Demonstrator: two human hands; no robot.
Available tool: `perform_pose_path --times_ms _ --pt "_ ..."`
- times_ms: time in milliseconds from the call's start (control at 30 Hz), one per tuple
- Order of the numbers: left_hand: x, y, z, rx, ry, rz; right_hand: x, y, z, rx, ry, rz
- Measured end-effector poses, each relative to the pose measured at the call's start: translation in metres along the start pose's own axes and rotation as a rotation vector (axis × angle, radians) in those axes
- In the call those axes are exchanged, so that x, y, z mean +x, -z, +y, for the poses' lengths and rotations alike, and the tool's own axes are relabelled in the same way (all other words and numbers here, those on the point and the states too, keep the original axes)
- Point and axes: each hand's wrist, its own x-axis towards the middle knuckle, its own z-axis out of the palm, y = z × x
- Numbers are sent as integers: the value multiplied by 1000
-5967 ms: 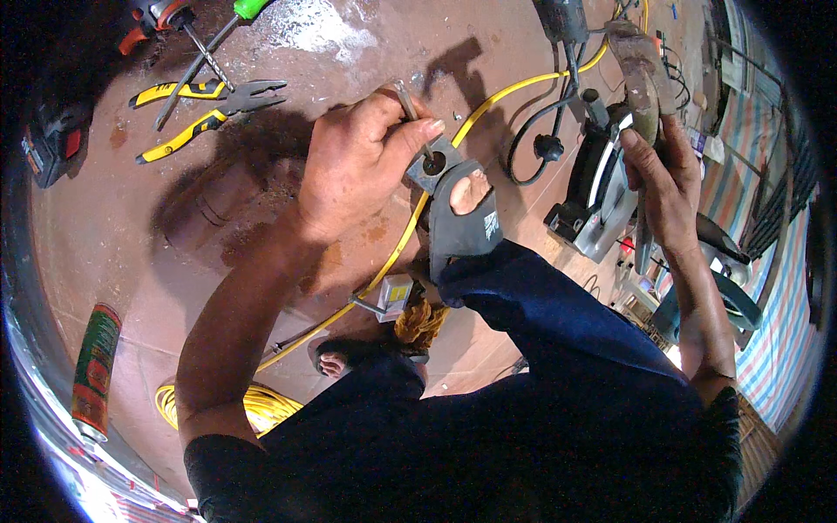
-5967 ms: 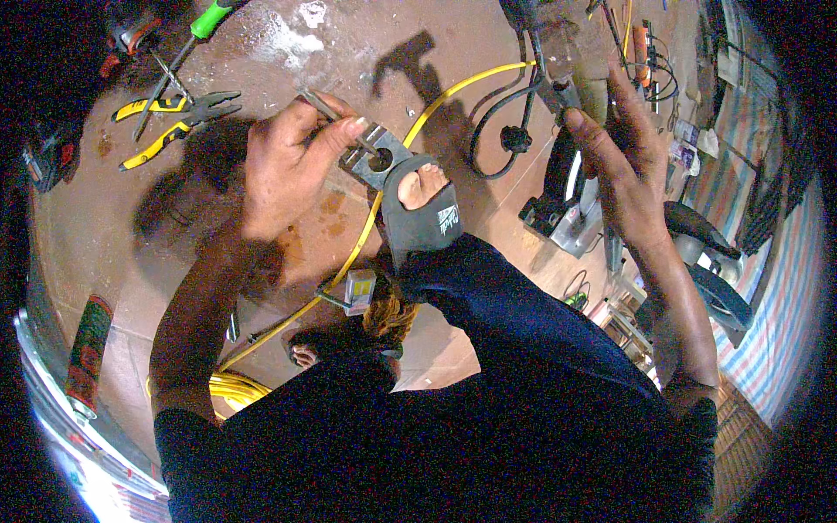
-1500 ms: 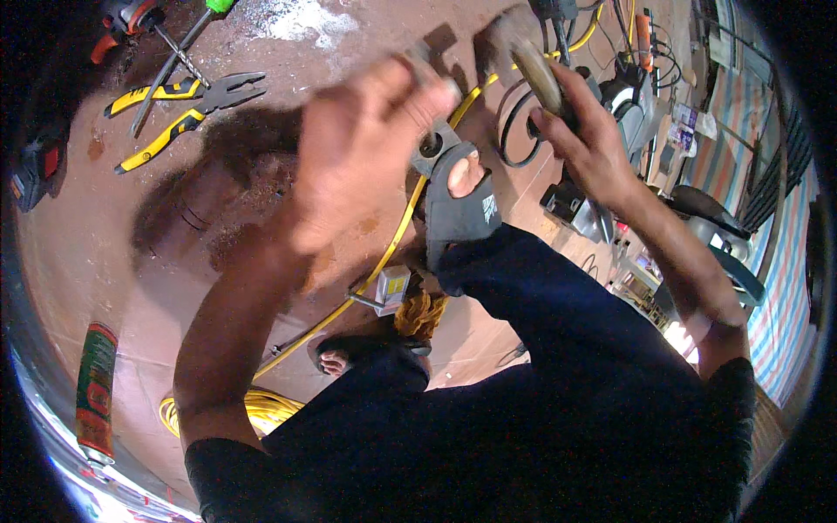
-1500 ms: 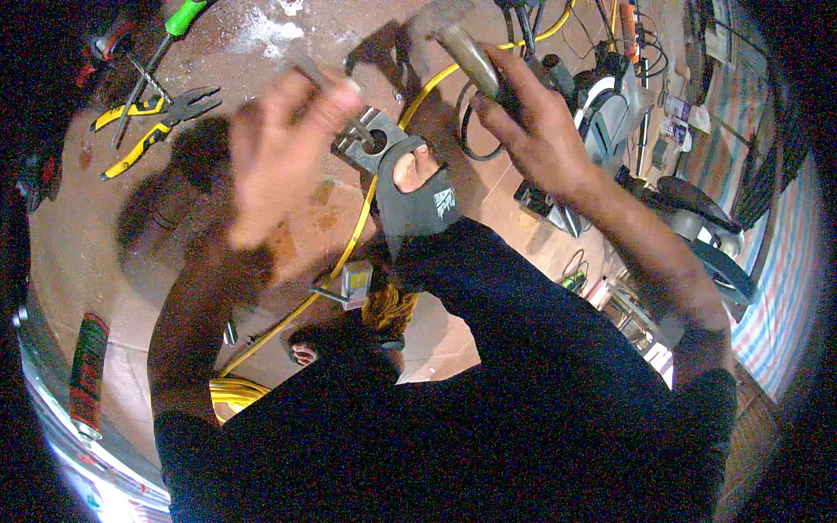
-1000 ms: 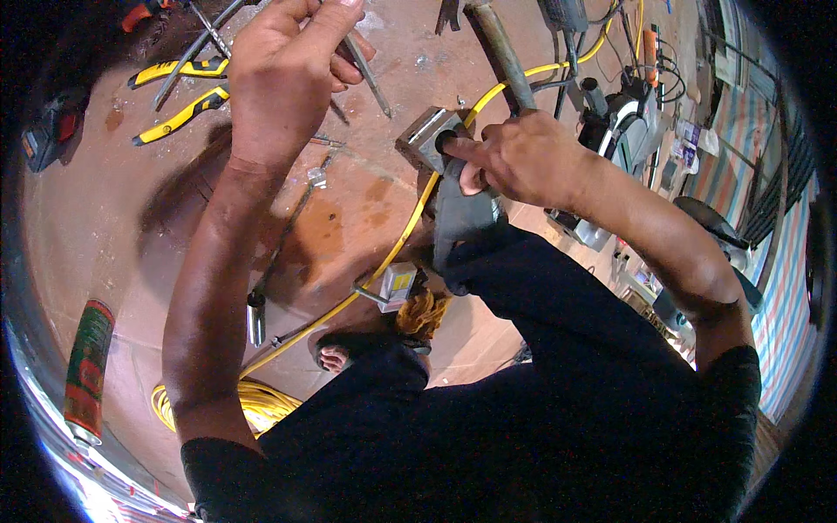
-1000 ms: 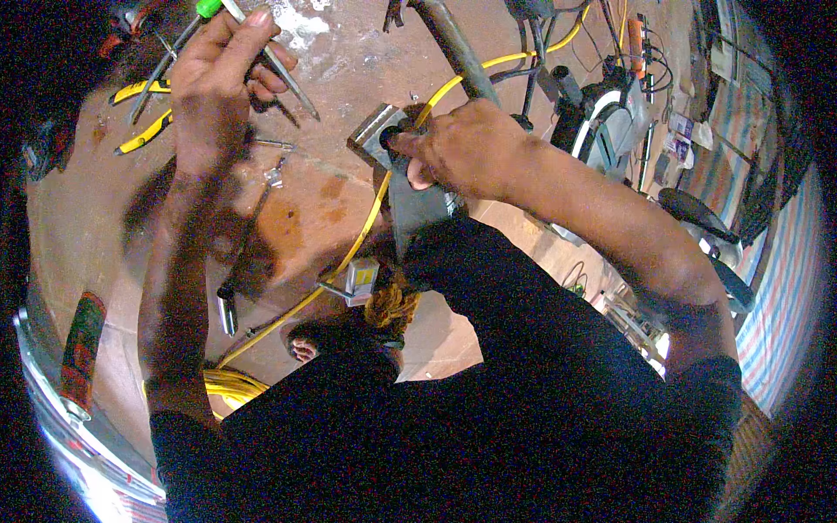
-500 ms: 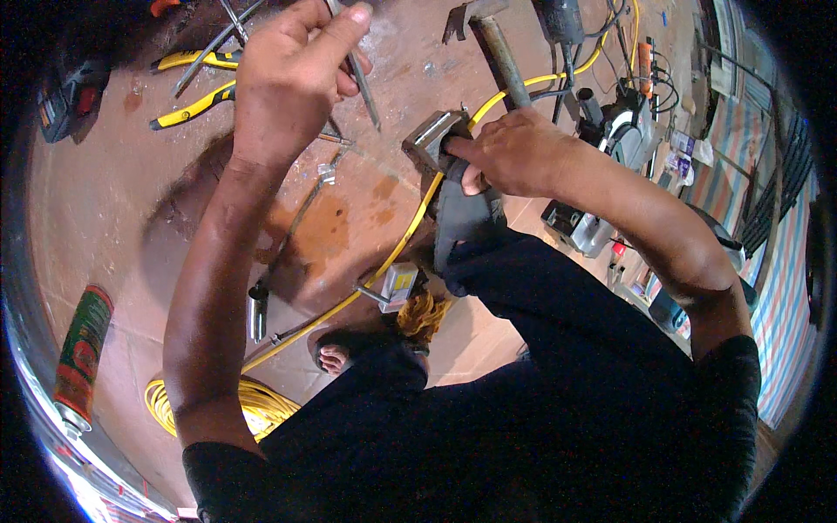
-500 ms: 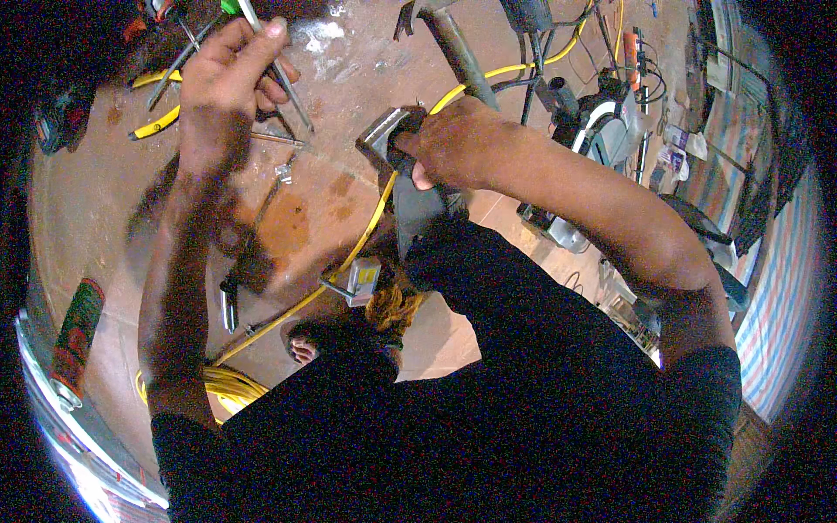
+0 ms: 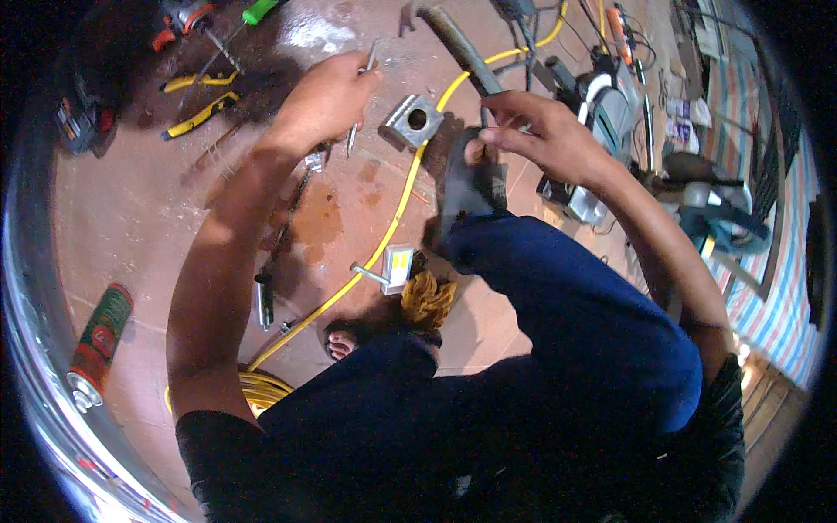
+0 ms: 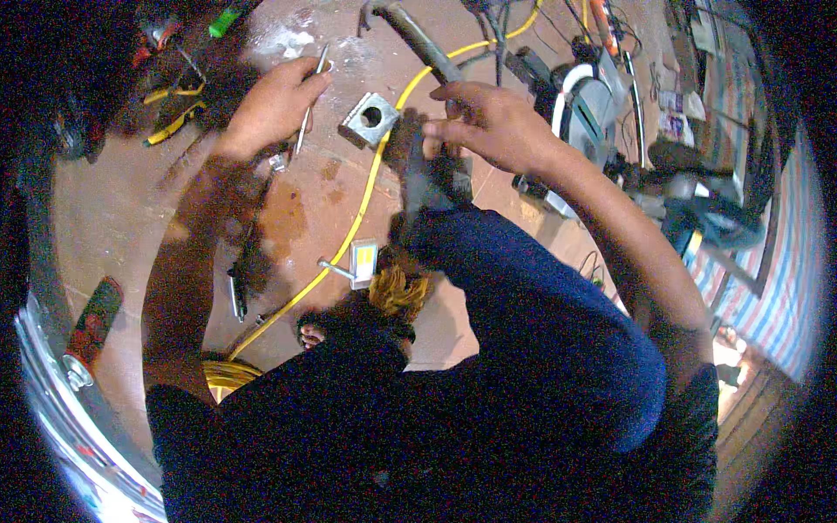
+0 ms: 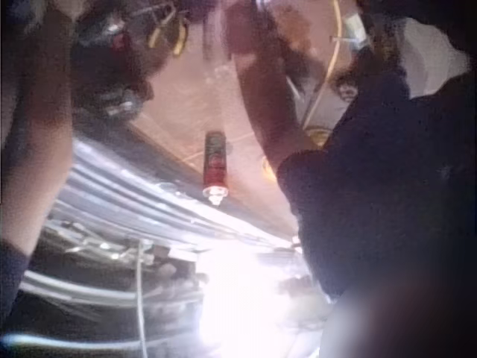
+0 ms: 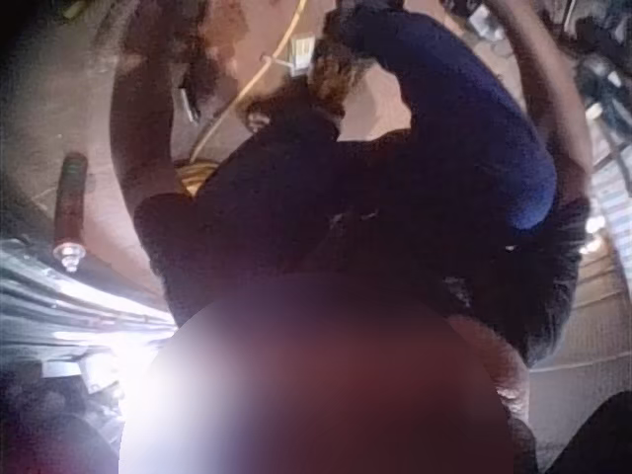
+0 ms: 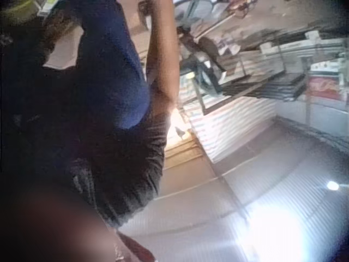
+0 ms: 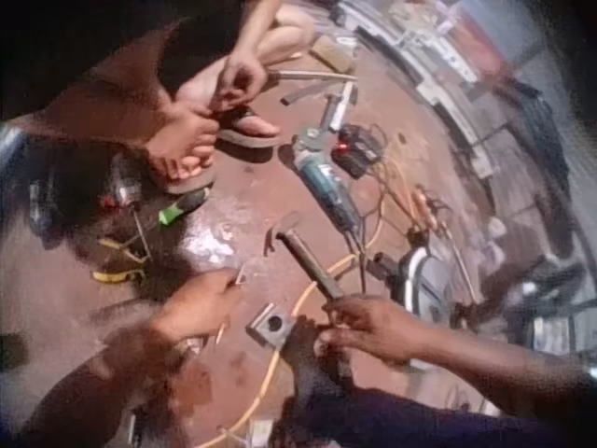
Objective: The person sits on the floor and uses a hammer and chisel to shape a small metal piece. They then use a power drill to work on the same piece. Another person is visible in the background also working on metal parts.
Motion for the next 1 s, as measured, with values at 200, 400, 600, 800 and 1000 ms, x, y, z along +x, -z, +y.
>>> perform_pose_path --times_ms 200,400,600,800,1000 --pt "-48 -4 28 -832 45 31 23 -66 -35 925 7 -216" --pt "-107 -4 51 -994 55 516 43 -67 -59 991 180 -391" --pt "-129 -12 89 -1123 146 705 43 -67 -20 1217 372 -394" --pt "-175 21 111 -776 301 640 45 -83 41 539 229 255" --pt "-179 -17 98 -701 443 578 76 -117 34 90 310 366"
